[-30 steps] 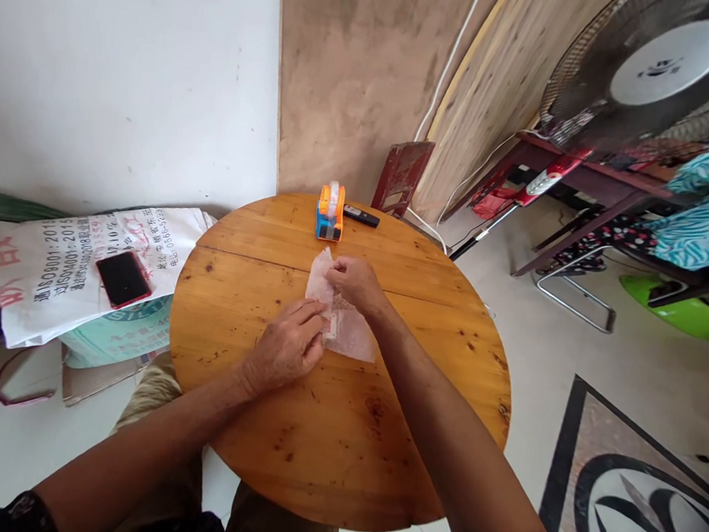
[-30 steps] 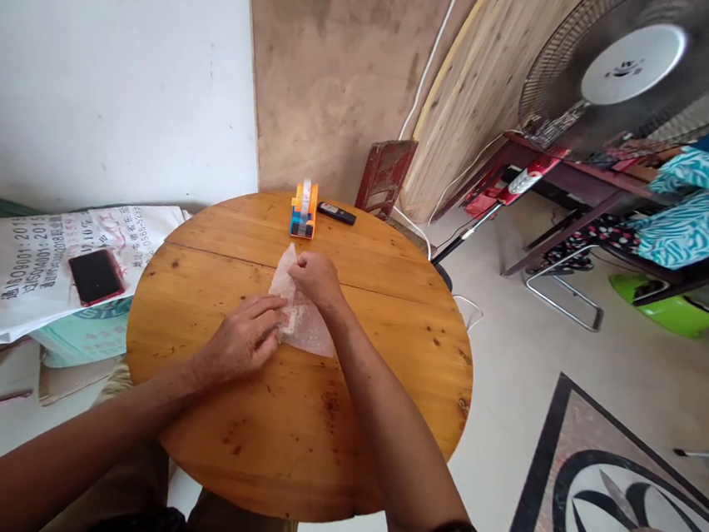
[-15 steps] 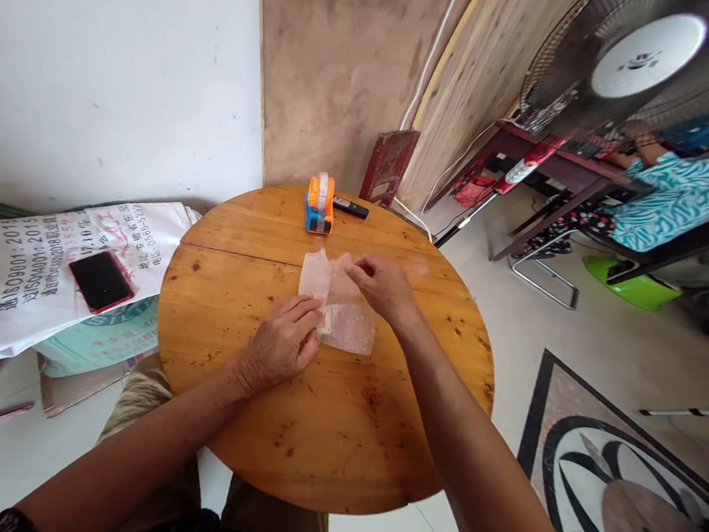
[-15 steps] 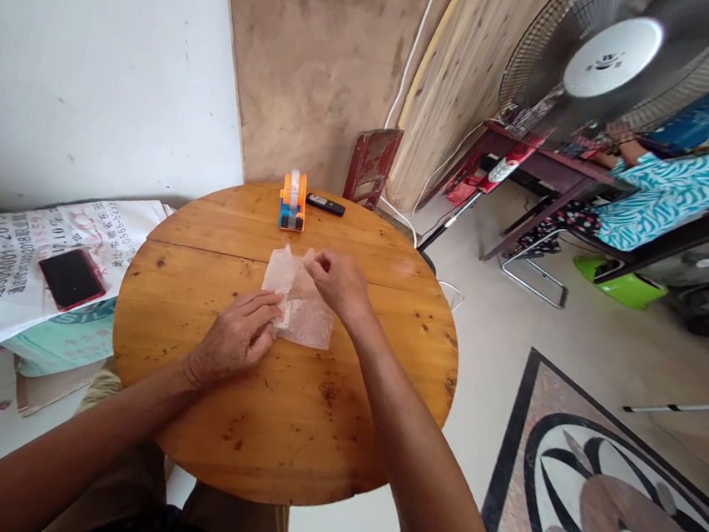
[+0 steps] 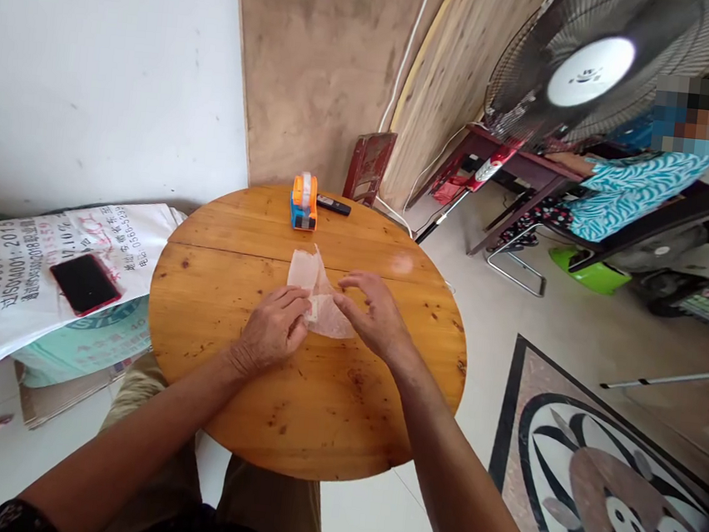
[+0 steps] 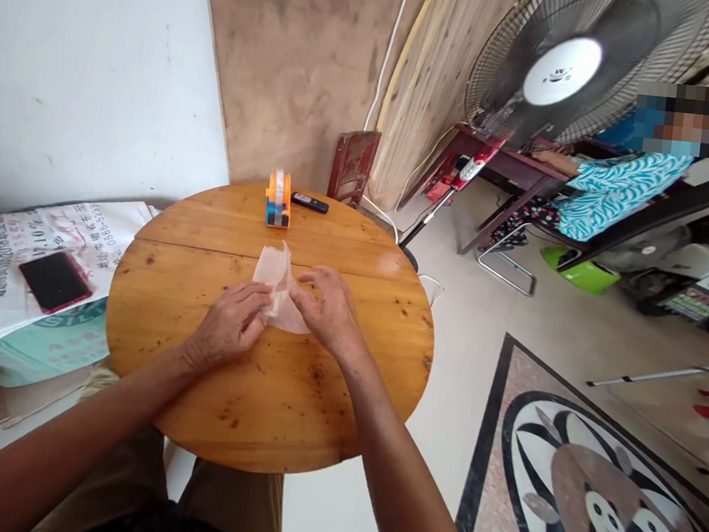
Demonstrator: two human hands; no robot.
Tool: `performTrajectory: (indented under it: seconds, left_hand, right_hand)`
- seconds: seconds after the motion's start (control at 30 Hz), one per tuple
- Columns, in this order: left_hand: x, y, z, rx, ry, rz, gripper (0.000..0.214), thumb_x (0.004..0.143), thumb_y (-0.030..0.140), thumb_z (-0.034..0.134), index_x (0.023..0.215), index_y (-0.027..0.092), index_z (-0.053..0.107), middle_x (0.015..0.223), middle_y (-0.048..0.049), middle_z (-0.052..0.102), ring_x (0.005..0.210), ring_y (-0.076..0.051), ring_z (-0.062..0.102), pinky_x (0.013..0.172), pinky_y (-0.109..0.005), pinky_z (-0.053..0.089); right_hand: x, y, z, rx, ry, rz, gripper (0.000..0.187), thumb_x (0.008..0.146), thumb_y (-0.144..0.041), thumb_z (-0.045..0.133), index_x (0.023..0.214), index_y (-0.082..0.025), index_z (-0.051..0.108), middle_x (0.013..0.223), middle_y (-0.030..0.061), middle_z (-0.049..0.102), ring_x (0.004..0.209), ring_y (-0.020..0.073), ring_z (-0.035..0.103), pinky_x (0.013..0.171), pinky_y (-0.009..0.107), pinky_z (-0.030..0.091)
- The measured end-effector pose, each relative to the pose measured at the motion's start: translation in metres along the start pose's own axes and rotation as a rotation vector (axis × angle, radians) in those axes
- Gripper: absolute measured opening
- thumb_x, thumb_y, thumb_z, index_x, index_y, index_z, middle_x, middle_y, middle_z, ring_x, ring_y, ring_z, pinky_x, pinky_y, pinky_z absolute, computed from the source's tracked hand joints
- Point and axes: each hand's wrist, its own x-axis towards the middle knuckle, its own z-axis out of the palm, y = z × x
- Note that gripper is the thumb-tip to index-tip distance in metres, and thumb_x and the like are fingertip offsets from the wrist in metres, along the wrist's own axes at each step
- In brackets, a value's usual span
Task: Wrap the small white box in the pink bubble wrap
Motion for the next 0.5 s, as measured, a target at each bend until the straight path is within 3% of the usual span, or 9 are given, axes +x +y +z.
performTrajectory:
  seconds: [0.1,0.23,0.33,0.5]
  left_hand:
    - [0.0,-0.001,0.0,-0.002,0.0,0.001,0.027,0.075,0.003,0.051,0.096,0.015,0.063,0.112,-0.0142,0.069,0.11,-0.027,0.061,0.099,-0.043,0.051]
    - [-0.001,-0.002,0.002,0.003,0.017,-0.005,0.027,0.076,0.005,0.051,0.097,0.017,0.062,0.111,-0.0122,0.069,0.111,-0.027,0.061,0.099,-0.045,0.051]
    - [-0.001,-0.001,0.002,-0.008,0.018,-0.014,0.025,0.077,0.007,0.051,0.097,0.017,0.062,0.11,-0.0123,0.069,0.111,-0.027,0.062,0.097,-0.044,0.052]
    - [0.0,-0.001,0.002,-0.032,0.002,-0.038,0.026,0.077,0.007,0.051,0.097,0.018,0.062,0.109,-0.0113,0.069,0.111,-0.026,0.061,0.098,-0.044,0.051]
  right_hand:
    - [0.022,-0.014,0.002,-0.134,-0.195,0.014,0.03,0.089,-0.039,0.051,0.1,-0.02,0.072,0.12,0.011,0.063,0.112,0.025,0.056,0.091,0.034,0.042]
    - [0.039,-0.007,0.004,-0.237,-0.475,0.076,0.033,0.088,-0.038,0.047,0.074,-0.016,0.068,0.076,0.0033,0.064,0.074,0.0172,0.055,0.066,0.027,0.036]
    - [0.033,0.012,0.006,-0.092,-0.489,0.153,0.032,0.083,-0.042,0.05,0.067,-0.017,0.061,0.064,-0.0022,0.053,0.062,0.0129,0.045,0.058,0.024,0.03]
    - [0.011,0.031,0.014,0.179,-0.336,0.242,0.036,0.077,-0.052,0.051,0.062,-0.019,0.051,0.058,-0.0049,0.041,0.057,0.0106,0.037,0.053,0.023,0.028]
